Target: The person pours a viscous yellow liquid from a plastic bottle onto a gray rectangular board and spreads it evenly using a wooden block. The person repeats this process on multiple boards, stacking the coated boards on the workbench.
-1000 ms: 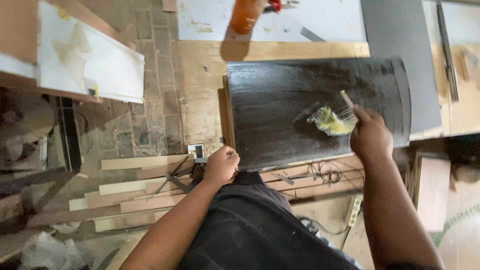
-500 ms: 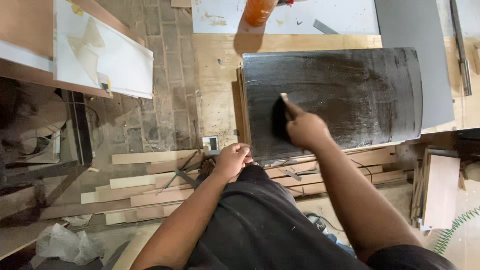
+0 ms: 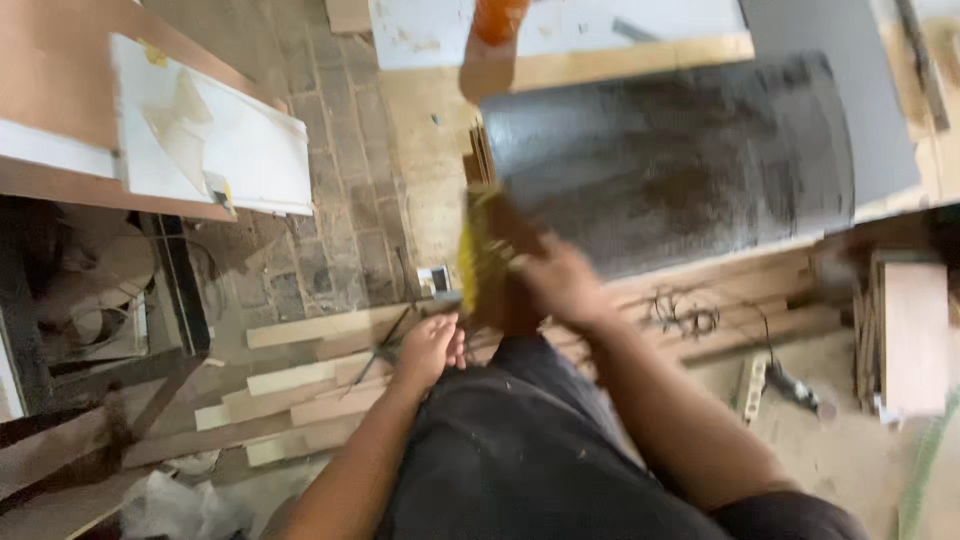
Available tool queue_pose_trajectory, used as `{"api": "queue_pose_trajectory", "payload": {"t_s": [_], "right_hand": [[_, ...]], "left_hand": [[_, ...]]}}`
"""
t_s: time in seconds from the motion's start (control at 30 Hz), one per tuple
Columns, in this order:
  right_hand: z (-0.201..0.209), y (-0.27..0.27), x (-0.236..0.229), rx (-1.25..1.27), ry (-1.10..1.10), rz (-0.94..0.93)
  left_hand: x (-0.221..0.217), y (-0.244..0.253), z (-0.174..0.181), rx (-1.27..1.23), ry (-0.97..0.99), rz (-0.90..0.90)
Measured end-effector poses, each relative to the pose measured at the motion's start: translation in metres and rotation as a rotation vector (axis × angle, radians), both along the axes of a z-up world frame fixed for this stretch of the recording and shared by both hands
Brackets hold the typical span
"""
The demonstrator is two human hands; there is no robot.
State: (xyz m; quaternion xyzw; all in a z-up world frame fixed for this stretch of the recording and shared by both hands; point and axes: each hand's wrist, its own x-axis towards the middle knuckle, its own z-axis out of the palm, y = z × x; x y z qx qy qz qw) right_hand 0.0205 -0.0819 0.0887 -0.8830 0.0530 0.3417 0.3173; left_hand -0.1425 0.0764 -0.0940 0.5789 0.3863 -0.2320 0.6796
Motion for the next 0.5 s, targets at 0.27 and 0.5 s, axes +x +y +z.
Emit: {"api": "queue_pose_trajectory", "payload": {"t_s": [0.27,0.5], "right_hand": [[0.019,-0.247,0.022,-0.33,-0.321,-0.373],[0.024,-0.329,0.04,0.926,-0.425,-1.213]], "left_hand": [[0.058,-0.026,0.085,0.187,-0.04,-0.296],[0.074,-0.062,0.06,0.172,-0.094,-0.152]]}}
